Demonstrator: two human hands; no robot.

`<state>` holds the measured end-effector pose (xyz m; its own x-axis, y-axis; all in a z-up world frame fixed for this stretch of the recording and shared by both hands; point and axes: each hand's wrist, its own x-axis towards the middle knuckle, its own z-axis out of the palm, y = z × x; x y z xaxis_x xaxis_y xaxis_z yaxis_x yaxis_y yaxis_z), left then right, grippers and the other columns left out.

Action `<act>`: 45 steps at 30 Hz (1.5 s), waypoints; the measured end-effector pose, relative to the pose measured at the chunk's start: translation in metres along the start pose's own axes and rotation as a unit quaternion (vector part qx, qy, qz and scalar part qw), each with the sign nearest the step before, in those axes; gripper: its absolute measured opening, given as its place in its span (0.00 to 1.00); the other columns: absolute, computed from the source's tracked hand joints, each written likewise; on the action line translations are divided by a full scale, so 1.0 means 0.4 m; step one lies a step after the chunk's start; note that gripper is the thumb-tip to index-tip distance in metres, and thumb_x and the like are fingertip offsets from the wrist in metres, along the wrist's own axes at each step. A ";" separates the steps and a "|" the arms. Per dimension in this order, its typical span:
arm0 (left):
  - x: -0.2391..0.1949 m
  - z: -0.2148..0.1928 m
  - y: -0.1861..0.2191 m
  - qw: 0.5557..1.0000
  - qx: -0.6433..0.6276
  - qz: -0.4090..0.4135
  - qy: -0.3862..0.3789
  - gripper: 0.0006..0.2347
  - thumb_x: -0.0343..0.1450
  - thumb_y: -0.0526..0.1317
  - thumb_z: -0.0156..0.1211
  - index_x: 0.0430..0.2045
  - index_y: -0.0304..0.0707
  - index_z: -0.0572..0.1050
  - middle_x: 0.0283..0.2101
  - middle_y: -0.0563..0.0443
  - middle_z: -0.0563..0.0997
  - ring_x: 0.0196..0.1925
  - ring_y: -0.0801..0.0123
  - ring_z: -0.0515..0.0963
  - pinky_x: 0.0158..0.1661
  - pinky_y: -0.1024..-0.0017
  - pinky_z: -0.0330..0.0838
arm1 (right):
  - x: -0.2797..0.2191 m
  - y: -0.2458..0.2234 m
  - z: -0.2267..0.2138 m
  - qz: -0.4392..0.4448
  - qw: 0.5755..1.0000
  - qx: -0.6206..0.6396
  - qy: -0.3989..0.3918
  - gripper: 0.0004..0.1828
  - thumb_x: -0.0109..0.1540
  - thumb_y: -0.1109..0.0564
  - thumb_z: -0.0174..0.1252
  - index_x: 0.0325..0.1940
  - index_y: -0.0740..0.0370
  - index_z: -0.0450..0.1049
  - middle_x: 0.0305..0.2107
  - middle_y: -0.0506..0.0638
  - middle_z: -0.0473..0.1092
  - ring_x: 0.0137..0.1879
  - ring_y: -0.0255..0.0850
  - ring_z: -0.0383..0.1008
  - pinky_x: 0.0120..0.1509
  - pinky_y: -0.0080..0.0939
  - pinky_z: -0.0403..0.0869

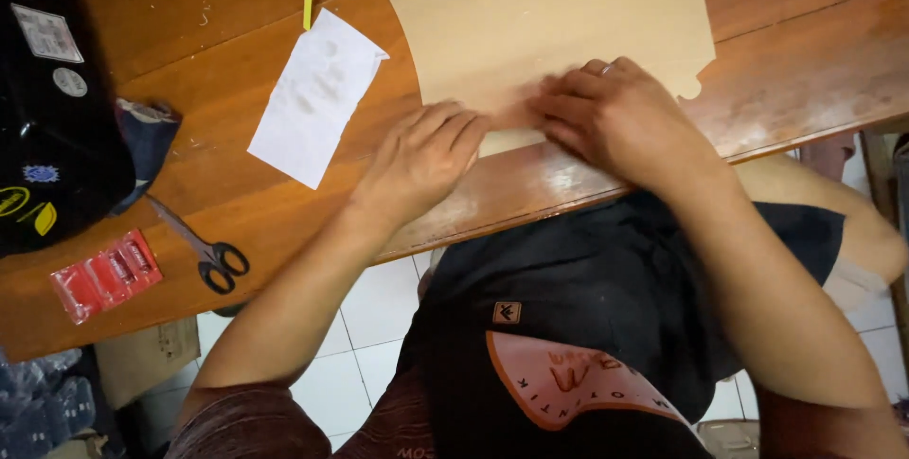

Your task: The person folds pre-cut cardboard sheets into small boxes by hand, creasing the edges and tucking flaps to form the structure. They stack completed boxes and continue folding additional sheets on a wooden table.

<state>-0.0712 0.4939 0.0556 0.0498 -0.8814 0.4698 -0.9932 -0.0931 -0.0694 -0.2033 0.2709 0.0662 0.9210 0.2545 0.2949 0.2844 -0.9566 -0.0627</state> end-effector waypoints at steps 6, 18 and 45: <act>0.012 0.017 0.034 0.989 -0.102 -0.108 0.003 0.12 0.63 0.24 0.52 0.37 0.34 0.72 0.34 0.50 0.74 0.38 0.60 0.73 0.34 0.67 0.69 | 0.029 -0.021 0.021 -0.008 0.999 -0.031 -0.022 0.10 0.64 0.52 0.58 0.48 0.54 0.76 0.43 0.48 0.72 0.42 0.46 0.73 0.46 0.43 0.70; 0.023 0.043 0.065 0.975 -0.098 -0.180 -0.086 0.12 0.71 0.37 0.51 0.48 0.41 0.71 0.49 0.44 0.70 0.53 0.51 0.69 0.48 0.55 0.65 | 0.051 0.051 0.096 0.217 0.966 -0.109 -0.087 0.57 0.52 0.18 0.58 0.73 0.56 0.59 0.44 0.58 0.63 0.42 0.56 0.68 0.46 0.52 0.65; 0.112 0.183 -0.159 0.970 -0.004 -0.214 -0.119 0.33 0.79 0.57 0.61 0.67 0.34 0.50 0.70 0.39 0.57 0.73 0.50 0.56 0.67 0.54 0.57 | 0.051 -0.002 0.040 0.112 0.993 0.035 0.007 0.26 0.59 0.44 0.64 0.60 0.53 0.75 0.62 0.56 0.60 0.69 0.55 0.57 0.68 0.61 0.52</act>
<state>0.0017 0.4266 0.0168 0.4801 -0.8442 0.2385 -0.8766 -0.4720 0.0940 -0.1803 0.2791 0.0571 0.9594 0.0345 0.2798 0.0917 -0.9767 -0.1938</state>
